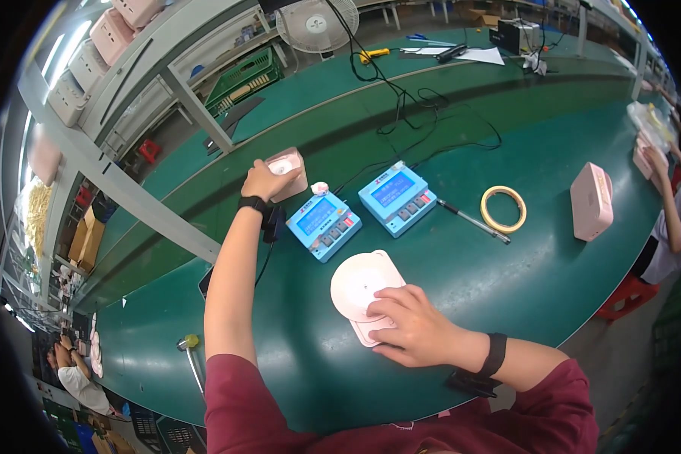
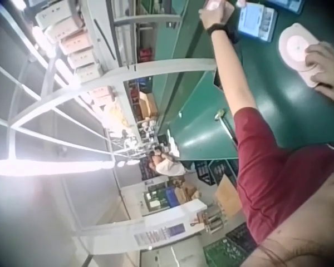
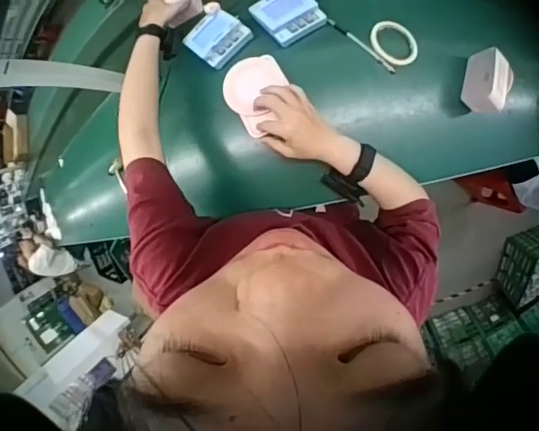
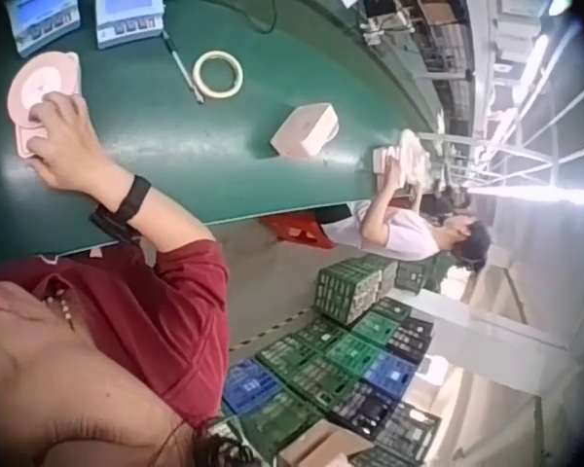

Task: The person tests pink record player speakers by pressing buttons and checking the turntable rotation before setting them aside. They then pick up a pen to inspect it and finish by arranging the speakers in a row for further testing.

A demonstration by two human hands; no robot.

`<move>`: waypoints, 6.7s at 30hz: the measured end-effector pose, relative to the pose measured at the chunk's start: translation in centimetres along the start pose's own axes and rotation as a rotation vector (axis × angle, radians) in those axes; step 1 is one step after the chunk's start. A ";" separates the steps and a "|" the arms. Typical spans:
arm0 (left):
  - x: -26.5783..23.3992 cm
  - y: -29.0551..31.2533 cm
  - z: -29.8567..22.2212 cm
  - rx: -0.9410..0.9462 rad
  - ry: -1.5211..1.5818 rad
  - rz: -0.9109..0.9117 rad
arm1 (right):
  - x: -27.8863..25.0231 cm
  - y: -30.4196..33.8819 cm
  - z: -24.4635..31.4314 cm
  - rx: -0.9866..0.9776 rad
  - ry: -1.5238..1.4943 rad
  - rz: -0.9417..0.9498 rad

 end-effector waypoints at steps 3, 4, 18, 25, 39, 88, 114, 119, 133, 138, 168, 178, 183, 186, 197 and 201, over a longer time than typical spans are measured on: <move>0.7 -1.1 -1.2 -0.043 -0.125 -0.004 | -0.1 -0.6 0.3 0.043 -0.011 0.004; 0.6 -1.5 -1.3 -0.032 -0.124 -0.001 | -0.2 -0.7 0.2 0.061 -0.018 0.006; -8.7 9.0 7.8 -0.074 0.239 -0.210 | 0.3 -0.6 0.6 0.015 0.092 -0.036; -17.3 27.7 6.9 0.379 0.208 0.019 | 0.3 -1.1 1.5 0.019 0.064 0.012; -17.3 34.4 8.9 0.884 -0.160 -0.015 | 0.4 -1.1 1.9 0.043 0.070 0.056; -6.9 28.2 1.2 0.690 0.272 0.555 | -0.9 0.1 -0.6 -0.063 -0.076 0.070; -6.7 31.6 -3.4 0.758 0.239 0.223 | -4.6 1.7 -5.8 0.417 -0.233 -0.335; -3.0 31.3 -1.0 0.729 0.381 -0.001 | -9.4 3.8 -9.7 0.950 -1.351 -0.825; -3.9 30.6 1.1 0.612 0.667 0.052 | -19.8 17.0 -18.2 0.652 -0.264 -1.751; -3.0 28.7 0.6 0.721 0.745 0.168 | -23.0 19.2 -16.9 0.546 -0.124 -1.616; -1.6 28.0 3.0 0.305 1.420 0.494 | 4.7 -1.9 -2.0 0.615 -1.051 0.016; -1.4 28.0 2.9 0.282 1.450 0.570 | 4.3 -1.3 -2.5 0.647 -1.104 0.124; -1.6 28.0 2.5 0.281 1.434 0.557 | 4.3 -1.1 -2.1 0.654 -1.091 0.147; -1.8 28.0 2.5 0.293 1.423 0.509 | 4.3 -1.2 -2.2 0.654 -1.111 0.156; -1.8 27.6 4.0 0.151 1.450 0.377 | 4.4 -0.9 -2.4 0.666 -1.064 0.138; -1.8 27.6 4.0 0.150 1.445 0.373 | 4.5 -0.9 -2.5 0.655 -1.068 0.136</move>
Point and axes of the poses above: each hand's wrist, its own y-axis away from the middle knuckle, its own x-axis out of the palm, z = x × y, the point moved 4 cm from there along -y, towards the middle knuckle, and after that the axes turned 2 degrees about -z, right-handed, at the moved point
